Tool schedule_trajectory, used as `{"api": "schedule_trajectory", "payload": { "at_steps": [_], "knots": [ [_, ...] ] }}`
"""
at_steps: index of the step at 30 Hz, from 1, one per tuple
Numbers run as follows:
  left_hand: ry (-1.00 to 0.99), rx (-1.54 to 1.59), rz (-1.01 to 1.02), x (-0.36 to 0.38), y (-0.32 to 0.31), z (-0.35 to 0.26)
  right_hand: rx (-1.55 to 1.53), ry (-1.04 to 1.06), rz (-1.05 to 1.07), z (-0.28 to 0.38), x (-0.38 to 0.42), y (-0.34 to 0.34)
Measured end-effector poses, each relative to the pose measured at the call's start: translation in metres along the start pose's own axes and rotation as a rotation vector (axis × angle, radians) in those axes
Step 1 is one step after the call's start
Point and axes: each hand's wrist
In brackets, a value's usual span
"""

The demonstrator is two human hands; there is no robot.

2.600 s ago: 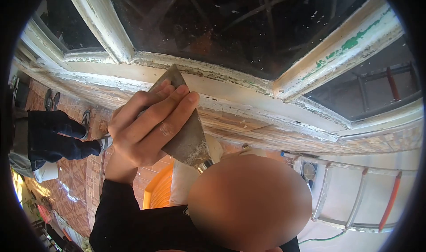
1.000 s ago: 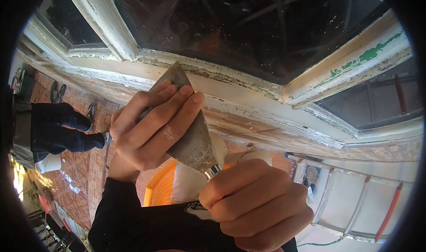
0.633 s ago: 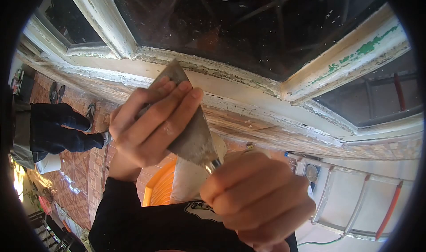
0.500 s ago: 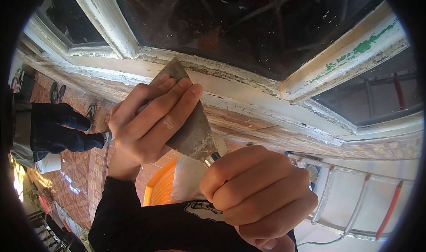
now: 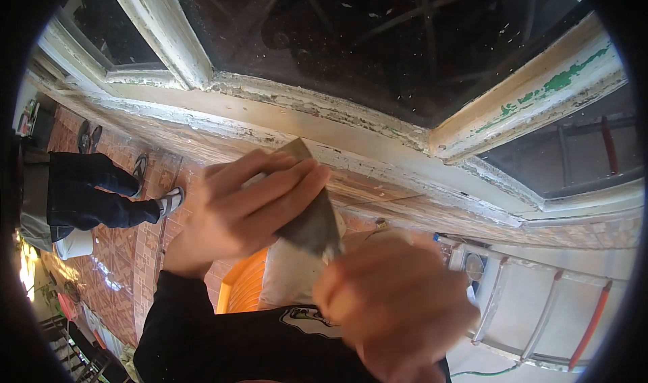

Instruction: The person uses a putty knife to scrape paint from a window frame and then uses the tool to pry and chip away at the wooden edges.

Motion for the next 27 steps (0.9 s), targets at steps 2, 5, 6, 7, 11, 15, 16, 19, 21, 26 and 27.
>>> {"api": "schedule_trajectory", "payload": {
  "at_steps": [2, 5, 6, 7, 11, 15, 16, 19, 21, 26, 27],
  "knots": [
    [0.005, -0.012, -0.018, 0.007, -0.015, 0.003, -0.007, -0.039, -0.034, -0.002, 0.004, 0.004],
    [-0.199, -0.239, -0.194, 0.006, -0.015, 0.006, -0.06, 0.216, 0.162, 0.0, 0.011, -0.008],
    [-0.185, -0.231, -0.184, 0.008, -0.013, 0.001, -0.11, 0.325, 0.214, 0.0, 0.011, -0.011],
    [-0.167, -0.258, -0.196, 0.007, -0.011, 0.001, -0.115, 0.33, 0.214, 0.0, 0.007, -0.011],
    [-0.122, -0.332, -0.206, 0.005, -0.006, 0.007, -0.126, 0.289, 0.207, -0.005, 0.002, -0.011],
    [-0.141, -0.305, -0.236, 0.006, -0.008, 0.011, -0.115, 0.335, 0.245, -0.008, 0.003, -0.01],
    [-0.143, -0.318, -0.243, 0.006, -0.008, 0.012, -0.116, 0.358, 0.262, -0.008, 0.001, -0.01],
    [-0.144, -0.309, -0.271, 0.006, -0.01, 0.013, -0.071, 0.356, 0.251, -0.005, 0.002, -0.015],
    [-0.142, -0.291, -0.289, 0.006, -0.01, 0.013, -0.045, 0.33, 0.285, -0.006, 0.003, -0.007],
    [-0.074, -0.225, -0.249, 0.004, -0.009, 0.013, -0.053, 0.274, 0.187, -0.002, 0.0, -0.012],
    [-0.074, -0.227, -0.25, 0.004, -0.007, 0.013, -0.039, 0.254, 0.186, -0.001, -0.001, -0.012]
  ]
}}
Point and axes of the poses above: each hand's wrist, its own x-axis away from the middle knuckle, its own y-axis out of the back of the hand, z = x × y, and after that the axes turned 14 degrees about -y, right-handed
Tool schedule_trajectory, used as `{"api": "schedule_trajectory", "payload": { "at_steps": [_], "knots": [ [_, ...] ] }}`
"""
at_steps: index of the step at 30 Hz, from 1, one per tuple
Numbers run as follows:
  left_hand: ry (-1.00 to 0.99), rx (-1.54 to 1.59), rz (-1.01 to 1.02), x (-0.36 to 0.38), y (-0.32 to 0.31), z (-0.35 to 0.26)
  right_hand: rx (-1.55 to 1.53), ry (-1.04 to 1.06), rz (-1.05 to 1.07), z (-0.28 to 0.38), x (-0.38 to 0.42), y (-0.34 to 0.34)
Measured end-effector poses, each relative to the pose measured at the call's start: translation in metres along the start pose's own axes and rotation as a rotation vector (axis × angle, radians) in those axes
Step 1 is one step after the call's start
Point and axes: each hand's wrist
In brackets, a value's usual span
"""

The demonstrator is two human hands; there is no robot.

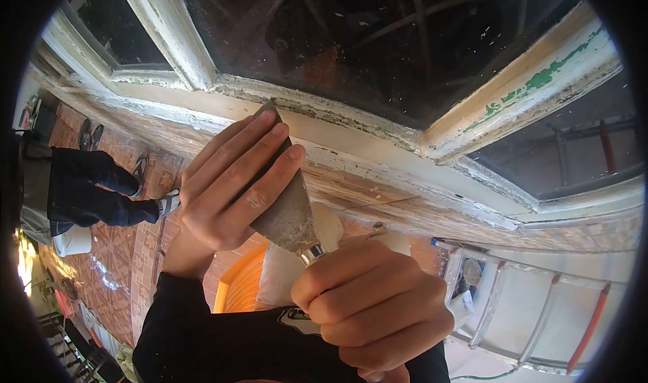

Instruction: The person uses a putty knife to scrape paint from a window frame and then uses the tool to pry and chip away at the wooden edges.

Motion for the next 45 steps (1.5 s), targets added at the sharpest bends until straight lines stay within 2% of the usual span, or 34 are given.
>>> {"api": "schedule_trajectory", "payload": {
  "at_steps": [4, 8, 11, 15, 21, 23, 26, 27, 29, 34, 37, 39, 40, 41, 43, 45],
  "knots": [
    [0.03, 0.072, 0.048, -0.003, 0.004, 0.0, 0.041, -0.051, 0.04, 0.003, -0.001, 0.002],
    [-0.009, 0.031, 0.042, 0.002, 0.001, 0.003, 0.003, 0.019, 0.073, -0.009, 0.0, 0.006],
    [-0.013, -0.002, 0.061, 0.001, -0.001, 0.013, -0.003, 0.006, -0.006, -0.018, 0.008, 0.004],
    [-0.054, 0.018, 0.067, 0.006, 0.002, 0.017, 0.093, 0.032, 0.06, -0.018, 0.006, 0.002],
    [-0.033, -0.001, 0.071, -0.001, 0.002, 0.008, 0.073, -0.067, -0.065, -0.004, 0.005, 0.002],
    [-0.033, 0.014, 0.036, -0.003, -0.005, 0.0, 0.045, 0.016, 0.045, -0.001, 0.004, 0.008],
    [-0.012, 0.012, -0.007, -0.006, -0.013, -0.006, 0.037, -0.038, 0.117, 0.009, -0.002, 0.019],
    [-0.002, 0.004, -0.016, -0.006, -0.014, -0.006, 0.039, -0.041, 0.122, 0.01, -0.005, 0.017],
    [0.011, 0.012, -0.025, -0.007, -0.013, -0.004, 0.076, -0.11, -0.012, 0.014, -0.01, 0.01],
    [0.034, 0.021, -0.046, -0.005, -0.013, -0.002, 0.07, -0.094, 0.096, 0.007, -0.019, 0.006],
    [-0.013, -0.034, -0.004, -0.001, -0.01, -0.001, 0.053, -0.112, 0.056, 0.004, -0.015, 0.005],
    [-0.047, -0.132, 0.095, 0.005, 0.0, 0.003, -0.007, -0.175, 0.071, -0.004, -0.008, 0.004],
    [0.063, -0.243, 0.171, 0.002, 0.013, 0.003, -0.037, -0.193, 0.08, -0.01, -0.005, 0.005],
    [0.03, -0.243, 0.166, 0.007, 0.015, 0.001, -0.067, -0.194, 0.088, -0.019, -0.003, 0.006],
    [0.177, -0.045, 0.19, 0.018, 0.02, 0.007, -0.15, -0.19, 0.1, -0.039, -0.008, 0.003],
    [0.195, -0.031, 0.192, 0.026, 0.018, 0.002, -0.137, -0.195, 0.07, -0.035, -0.004, -0.001]
  ]
}}
Point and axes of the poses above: each hand's wrist, its own x-axis away from the middle knuckle, its own y-axis out of the back of the hand, z = x × y, and after that the axes turned 14 degrees about -y, right-handed
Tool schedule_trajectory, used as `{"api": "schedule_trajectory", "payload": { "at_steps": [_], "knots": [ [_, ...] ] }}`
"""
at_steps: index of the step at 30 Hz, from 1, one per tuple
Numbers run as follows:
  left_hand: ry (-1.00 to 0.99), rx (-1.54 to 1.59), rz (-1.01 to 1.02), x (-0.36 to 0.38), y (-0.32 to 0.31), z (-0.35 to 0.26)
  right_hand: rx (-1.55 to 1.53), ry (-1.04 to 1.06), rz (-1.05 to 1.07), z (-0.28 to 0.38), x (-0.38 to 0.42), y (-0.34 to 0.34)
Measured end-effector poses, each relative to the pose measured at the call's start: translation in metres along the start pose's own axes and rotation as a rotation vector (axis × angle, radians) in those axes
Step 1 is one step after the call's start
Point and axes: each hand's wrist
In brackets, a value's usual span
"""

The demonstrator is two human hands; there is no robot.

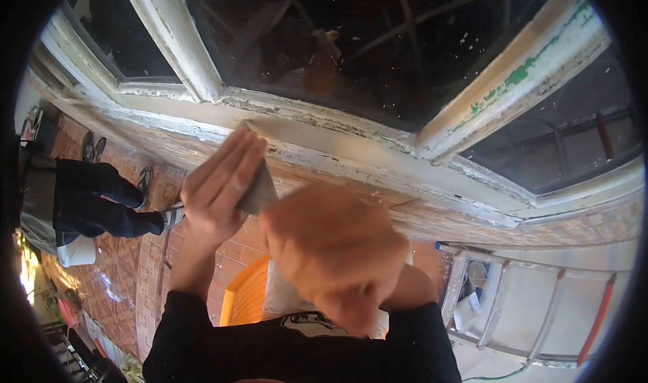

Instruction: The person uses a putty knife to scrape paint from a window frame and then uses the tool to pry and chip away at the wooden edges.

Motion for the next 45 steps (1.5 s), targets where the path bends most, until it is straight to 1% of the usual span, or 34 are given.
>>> {"api": "schedule_trajectory", "payload": {
  "at_steps": [3, 6, 7, 8, 10, 11, 12, 14, 15, 16, 17, 18, 19, 21, 22, 24, 25, 26, 28, 32, 33, 34, 35, 36, 37, 38, 39, 40, 41, 42, 43, 44, 45],
  "knots": [
    [-0.17, 0.009, -0.105, -0.001, -0.013, -0.009, 0.07, 0.172, 0.099, 0.015, 0.014, -0.004],
    [-0.216, 0.058, -0.12, -0.02, -0.011, -0.021, 0.132, 0.136, 0.063, 0.044, 0.014, -0.003],
    [-0.252, 0.074, -0.174, -0.023, -0.018, -0.021, 0.163, 0.186, 0.074, 0.047, 0.014, -0.002],
    [-0.246, 0.076, -0.177, -0.025, -0.02, -0.025, 0.164, 0.18, 0.077, 0.051, 0.016, -0.001],
    [-0.27, 0.168, -0.166, -0.031, -0.021, -0.03, 0.23, 0.147, 0.172, 0.061, 0.019, 0.003],
    [-0.221, 0.25, -0.15, -0.032, -0.017, -0.039, 0.252, 0.06, 0.234, 0.07, 0.024, 0.007],
    [-0.236, 0.247, -0.153, -0.028, -0.018, -0.046, 0.258, 0.074, 0.234, 0.074, 0.032, 0.009],
    [-0.185, 0.395, -0.041, -0.01, -0.033, -0.062, 0.237, -0.089, 0.172, 0.079, 0.057, 0.017],
    [-0.204, 0.406, -0.04, 0.002, -0.041, -0.07, 0.276, -0.226, 0.169, 0.085, 0.073, 0.025],
    [-0.185, 0.42, 0.039, 0.016, -0.049, -0.076, 0.289, -0.215, 0.151, 0.089, 0.09, 0.029],
    [-0.166, 0.434, 0.121, 0.026, -0.054, -0.081, 0.285, -0.4, 0.05, 0.092, 0.108, 0.032],
    [-0.184, 0.448, 0.126, 0.032, -0.057, -0.084, 0.273, -0.584, -0.053, 0.094, 0.125, 0.034],
    [-0.187, 0.393, 0.165, 0.036, -0.058, -0.087, 0.278, -0.576, -0.069, 0.094, 0.145, 0.035],
    [-0.193, 0.338, 0.211, 0.04, -0.063, -0.093, 0.301, -0.838, -0.286, 0.097, 0.175, 0.031],
    [-0.23, 0.333, 0.225, 0.041, -0.065, -0.097, 0.294, -0.833, -0.293, 0.1, 0.183, 0.026],
    [-0.277, 0.323, 0.241, 0.038, -0.068, -0.103, 0.241, -1.097, -0.535, 0.101, 0.191, 0.011],
    [-0.309, 0.328, 0.206, 0.034, -0.07, -0.105, 0.046, -1.185, -0.541, 0.096, 0.203, 0.011],
    [-0.339, 0.334, 0.172, 0.031, -0.072, -0.108, 0.04, -1.178, -0.543, 0.098, 0.205, 0.01],
    [-0.344, 0.314, 0.162, 0.024, -0.075, -0.116, -0.258, -1.236, -0.569, 0.102, 0.204, 0.011],
    [-0.322, 0.31, 0.126, 0.02, -0.074, -0.138, -0.319, -1.249, -0.548, 0.094, 0.219, 0.016],
    [-0.318, 0.306, 0.13, 0.02, -0.073, -0.142, -0.278, -1.209, -0.547, 0.09, 0.215, 0.016],
    [-0.185, 0.255, 0.049, 0.018, -0.074, -0.144, -0.236, -1.166, -0.547, 0.087, 0.211, 0.017],
    [-0.055, 0.205, -0.031, 0.017, -0.074, -0.145, -0.24, -1.165, -0.547, 0.084, 0.207, 0.015],
    [-0.058, 0.204, -0.029, 0.015, -0.075, -0.146, -0.293, -1.047, -0.576, 0.081, 0.202, 0.013],
    [0.178, 0.261, -0.163, 0.012, -0.077, -0.145, -0.343, -0.927, -0.602, 0.077, 0.196, 0.012],
    [0.416, 0.315, -0.293, 0.009, -0.079, -0.144, -0.348, -0.924, -0.605, 0.074, 0.189, 0.009],
    [0.506, 0.668, -0.461, 0.007, -0.087, -0.139, -0.286, -0.867, -0.685, 0.071, 0.18, 0.006],
    [0.505, 0.668, -0.457, -0.004, -0.08, -0.134, -0.224, -0.81, -0.764, 0.066, 0.172, 0.004],
    [0.748, 1.11, -0.362, -0.018, -0.068, -0.13, -0.226, -0.811, -0.767, 0.059, 0.167, 0.005],
    [0.985, 1.551, -0.243, -0.028, -0.063, -0.125, -0.263, -0.757, -0.783, 0.049, 0.165, 0.007],
    [1.016, 1.559, -0.206, -0.034, -0.069, -0.121, -0.298, -0.701, -0.797, 0.041, 0.16, 0.009],
    [1.017, 1.56, -0.205, -0.038, -0.069, -0.118, -0.298, -0.7, -0.798, 0.036, 0.152, 0.008],
    [0.974, 1.484, -0.088, -0.043, -0.068, -0.116, -0.349, -0.707, -0.813, 0.031, 0.144, 0.008]
  ]
}}
Point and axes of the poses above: each hand's wrist, its own x-axis away from the middle knuckle, its own y-axis out of the back of the hand, z = x × y, and after that the axes turned 14 degrees about -y, right-handed
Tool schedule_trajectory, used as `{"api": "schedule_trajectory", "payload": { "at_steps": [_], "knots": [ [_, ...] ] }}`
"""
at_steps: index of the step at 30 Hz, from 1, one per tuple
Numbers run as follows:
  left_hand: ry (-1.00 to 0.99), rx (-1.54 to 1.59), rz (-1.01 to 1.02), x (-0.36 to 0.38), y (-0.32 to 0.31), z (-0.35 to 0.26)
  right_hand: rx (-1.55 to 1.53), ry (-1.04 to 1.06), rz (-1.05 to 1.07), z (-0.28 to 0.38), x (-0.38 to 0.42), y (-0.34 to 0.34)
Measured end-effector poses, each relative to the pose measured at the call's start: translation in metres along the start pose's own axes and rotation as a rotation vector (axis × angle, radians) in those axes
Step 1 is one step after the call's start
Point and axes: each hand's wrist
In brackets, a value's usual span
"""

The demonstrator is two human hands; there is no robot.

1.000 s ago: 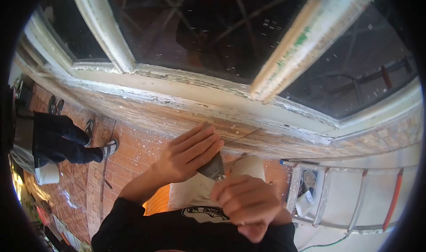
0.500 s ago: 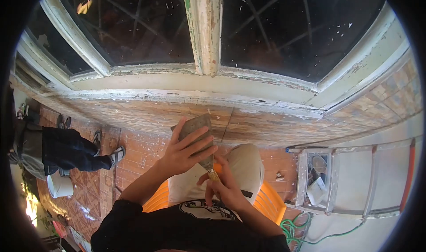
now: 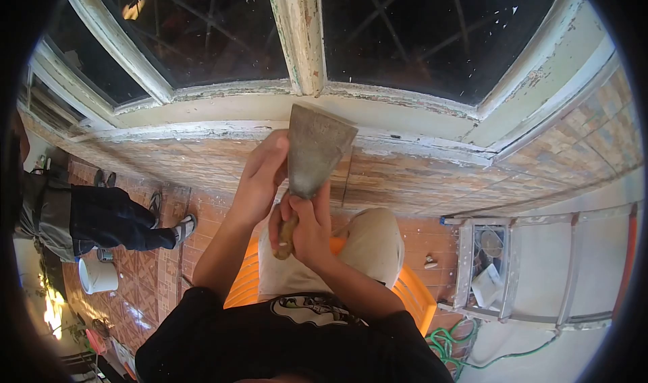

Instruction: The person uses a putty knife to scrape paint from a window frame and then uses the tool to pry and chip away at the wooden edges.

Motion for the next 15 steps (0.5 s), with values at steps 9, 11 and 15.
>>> {"api": "schedule_trajectory", "payload": {
  "at_steps": [9, 11, 15],
  "knots": [
    [0.143, -0.479, 0.229, -0.016, 0.02, -0.064, -0.275, -0.067, -0.066, -0.028, -0.019, -0.054],
    [0.272, -0.55, 0.266, -0.024, 0.026, -0.078, -0.391, -0.094, 0.104, -0.026, -0.028, -0.061],
    [0.282, -0.713, 0.351, -0.04, 0.031, -0.086, -0.51, -0.171, 0.345, -0.02, -0.048, -0.068]
  ]
}}
Point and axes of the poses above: each hand's wrist, its own x-axis away from the middle knuckle, its own y-axis out of the back of the hand, z = x × y, and after that the axes turned 14 degrees about -y, right-handed
